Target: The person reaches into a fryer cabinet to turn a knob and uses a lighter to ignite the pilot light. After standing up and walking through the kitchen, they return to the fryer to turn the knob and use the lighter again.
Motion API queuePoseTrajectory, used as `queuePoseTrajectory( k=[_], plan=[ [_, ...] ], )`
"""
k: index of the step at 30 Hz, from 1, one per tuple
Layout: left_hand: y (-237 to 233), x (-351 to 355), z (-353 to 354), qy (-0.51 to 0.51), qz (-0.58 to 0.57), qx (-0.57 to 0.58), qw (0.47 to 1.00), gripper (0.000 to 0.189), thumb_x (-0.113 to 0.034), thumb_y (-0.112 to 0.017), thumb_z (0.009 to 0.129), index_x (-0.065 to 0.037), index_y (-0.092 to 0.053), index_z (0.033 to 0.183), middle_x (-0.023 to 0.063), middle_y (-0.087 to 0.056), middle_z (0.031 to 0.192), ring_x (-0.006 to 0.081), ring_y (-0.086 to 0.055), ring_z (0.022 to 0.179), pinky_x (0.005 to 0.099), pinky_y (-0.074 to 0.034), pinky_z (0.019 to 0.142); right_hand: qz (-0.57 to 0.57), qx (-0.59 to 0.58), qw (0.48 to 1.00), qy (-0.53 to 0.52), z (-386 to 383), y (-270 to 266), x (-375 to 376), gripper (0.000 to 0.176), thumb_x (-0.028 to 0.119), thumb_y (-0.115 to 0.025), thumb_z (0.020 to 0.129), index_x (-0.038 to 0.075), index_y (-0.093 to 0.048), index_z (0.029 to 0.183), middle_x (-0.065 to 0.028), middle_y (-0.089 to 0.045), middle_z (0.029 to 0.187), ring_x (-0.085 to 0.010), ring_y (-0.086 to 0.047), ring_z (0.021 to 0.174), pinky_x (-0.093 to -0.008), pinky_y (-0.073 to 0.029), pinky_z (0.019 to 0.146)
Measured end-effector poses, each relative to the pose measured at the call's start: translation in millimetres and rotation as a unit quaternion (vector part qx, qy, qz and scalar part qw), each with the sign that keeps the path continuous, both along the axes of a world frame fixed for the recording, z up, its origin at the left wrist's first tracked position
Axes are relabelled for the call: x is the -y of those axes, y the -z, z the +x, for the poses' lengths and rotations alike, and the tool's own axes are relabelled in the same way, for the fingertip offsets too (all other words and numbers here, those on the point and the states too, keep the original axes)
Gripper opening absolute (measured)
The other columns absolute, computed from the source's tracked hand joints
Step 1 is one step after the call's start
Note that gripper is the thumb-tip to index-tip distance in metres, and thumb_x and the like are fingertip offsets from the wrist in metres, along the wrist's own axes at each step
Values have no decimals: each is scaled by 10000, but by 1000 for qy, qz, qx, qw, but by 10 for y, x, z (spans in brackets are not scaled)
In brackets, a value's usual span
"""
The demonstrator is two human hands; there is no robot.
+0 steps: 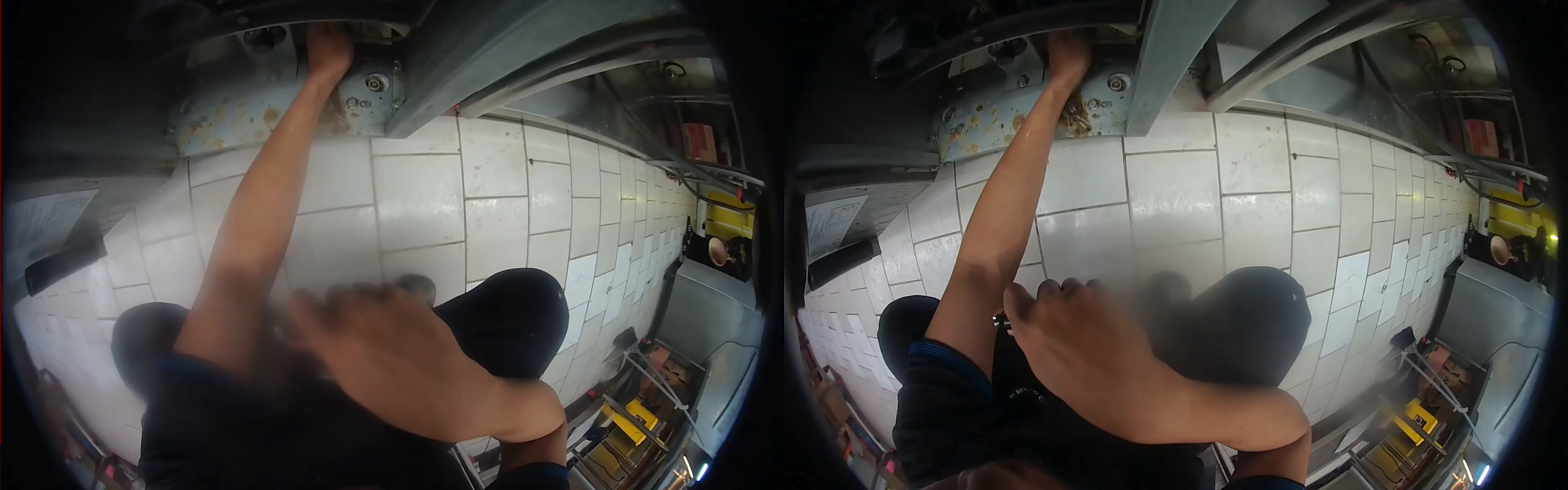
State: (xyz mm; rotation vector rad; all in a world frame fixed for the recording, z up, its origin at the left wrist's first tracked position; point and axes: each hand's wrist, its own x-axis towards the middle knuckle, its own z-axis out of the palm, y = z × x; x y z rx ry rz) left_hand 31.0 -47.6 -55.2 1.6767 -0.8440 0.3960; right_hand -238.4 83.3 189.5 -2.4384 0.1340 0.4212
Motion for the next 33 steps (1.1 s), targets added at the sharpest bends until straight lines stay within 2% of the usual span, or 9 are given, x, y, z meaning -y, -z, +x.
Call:
queuePoseTrajectory(
  k=[2,5,7,11,13,16,20,26,33],
  plan=[
    [1,-21,6,2,-10,-9,1000,234,-101,-436,789,35,-492,971,261,-522,960,420,-471,934,427,-380,812,-21,-12,999,-32,-1,-22,0,162,205,-486,834,56,-466,892,-88,-536,647,-237,-572,608,-343,-450,520],
    [117,16,106,-40,72,104,991,247,-82,-442,788,21,-497,1006,247,-511,992,409,-446,964,433,-346,845,-31,17,998,-45,-12,-39,5,175,110,-505,786,-10,-524,911,-79,-567,634,-179,-575,603,-267,-439,551],
    [49,-5,9,7,18,-34,999,256,-88,-441,795,23,-482,1022,248,-505,1006,415,-451,959,441,-353,831,-31,14,998,-48,0,-56,18,179,111,-505,784,-12,-525,913,-81,-567,638,-180,-573,603,-267,-438,551],
    [22,-1,12,6,47,-32,998,259,-93,-441,799,22,-477,1028,258,-506,995,420,-457,946,440,-361,823,-19,-7,999,-40,2,-22,33,171,203,-509,819,53,-474,896,-83,-527,642,-223,-566,604,-325,-451,528],
    [-34,-7,-38,-2,-8,-34,999,217,-116,-415,814,42,-504,935,278,-536,907,430,-491,898,439,-389,779,-26,-7,999,-36,2,-5,38,167,203,-510,819,57,-469,890,-80,-522,639,-220,-562,604,-327,-446,538],
    [-85,-19,-75,8,-17,-67,998,224,-120,-416,815,45,-512,933,281,-543,901,439,-493,903,429,-395,777,-30,-7,999,-31,13,-7,54,162,206,-512,818,64,-461,877,-72,-510,631,-213,-551,599,-335,-435,552],
    [-77,-4,-46,-3,-21,-55,998,230,-118,-417,816,40,-517,950,273,-546,936,434,-485,938,412,-397,792,-36,-7,999,-24,31,5,43,158,204,-519,814,69,-457,864,-62,-489,623,-217,-530,580,-344,-422,559],
    [-222,-41,-172,20,-47,-169,984,237,-122,-401,831,36,-523,959,265,-551,949,426,-477,964,416,-391,804,-1,-15,1000,-2,28,-17,52,151,174,-539,801,66,-458,869,-72,-474,624,-246,-509,576,-346,-414,556],
    [-215,-42,-152,13,-42,-160,986,234,-62,-435,798,59,-520,980,279,-542,972,421,-479,975,403,-392,820,-5,-30,1000,-4,53,-43,52,157,161,-547,794,61,-467,884,-87,-499,651,-262,-521,610,-362,-415,561]
  ],
)
